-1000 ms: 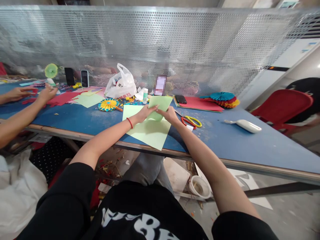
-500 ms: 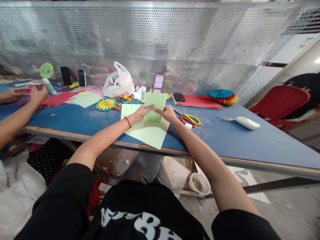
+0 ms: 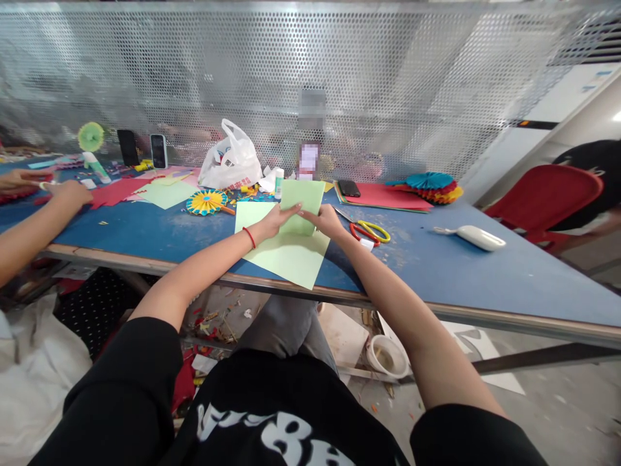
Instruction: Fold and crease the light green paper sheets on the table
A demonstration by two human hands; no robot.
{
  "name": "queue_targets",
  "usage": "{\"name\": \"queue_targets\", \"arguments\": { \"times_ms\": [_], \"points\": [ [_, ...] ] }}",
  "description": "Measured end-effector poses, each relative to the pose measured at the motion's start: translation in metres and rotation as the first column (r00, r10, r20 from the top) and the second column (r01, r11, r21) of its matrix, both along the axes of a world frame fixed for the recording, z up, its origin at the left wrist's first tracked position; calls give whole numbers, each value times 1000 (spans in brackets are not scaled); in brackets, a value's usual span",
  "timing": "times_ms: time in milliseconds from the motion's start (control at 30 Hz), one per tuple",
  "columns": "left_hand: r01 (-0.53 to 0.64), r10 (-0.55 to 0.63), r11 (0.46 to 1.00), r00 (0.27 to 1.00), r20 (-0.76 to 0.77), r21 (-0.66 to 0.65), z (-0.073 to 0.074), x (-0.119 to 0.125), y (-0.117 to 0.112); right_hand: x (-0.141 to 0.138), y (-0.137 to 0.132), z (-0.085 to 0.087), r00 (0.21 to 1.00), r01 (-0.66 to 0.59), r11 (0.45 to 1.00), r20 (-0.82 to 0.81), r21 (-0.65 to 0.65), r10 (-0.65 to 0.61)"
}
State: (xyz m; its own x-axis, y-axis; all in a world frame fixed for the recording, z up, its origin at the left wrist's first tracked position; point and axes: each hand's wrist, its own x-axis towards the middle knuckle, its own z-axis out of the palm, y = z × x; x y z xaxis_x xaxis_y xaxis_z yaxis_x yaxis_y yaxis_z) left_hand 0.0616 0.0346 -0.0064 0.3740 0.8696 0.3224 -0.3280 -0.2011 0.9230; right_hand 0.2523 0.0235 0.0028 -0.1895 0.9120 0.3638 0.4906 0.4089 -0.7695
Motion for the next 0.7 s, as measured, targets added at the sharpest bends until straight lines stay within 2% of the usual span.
{"name": "queue_targets", "arguments": {
  "times_ms": [400, 700],
  "points": [
    [-15, 14, 1000, 999, -33, -24, -5, 0, 4, 1, 1, -3, 1000, -23, 1000, -6, 8, 23],
    [67, -70, 997, 995, -78, -37, 0, -4, 6, 3, 2, -5, 998, -52, 999, 25, -10, 53]
  ]
}}
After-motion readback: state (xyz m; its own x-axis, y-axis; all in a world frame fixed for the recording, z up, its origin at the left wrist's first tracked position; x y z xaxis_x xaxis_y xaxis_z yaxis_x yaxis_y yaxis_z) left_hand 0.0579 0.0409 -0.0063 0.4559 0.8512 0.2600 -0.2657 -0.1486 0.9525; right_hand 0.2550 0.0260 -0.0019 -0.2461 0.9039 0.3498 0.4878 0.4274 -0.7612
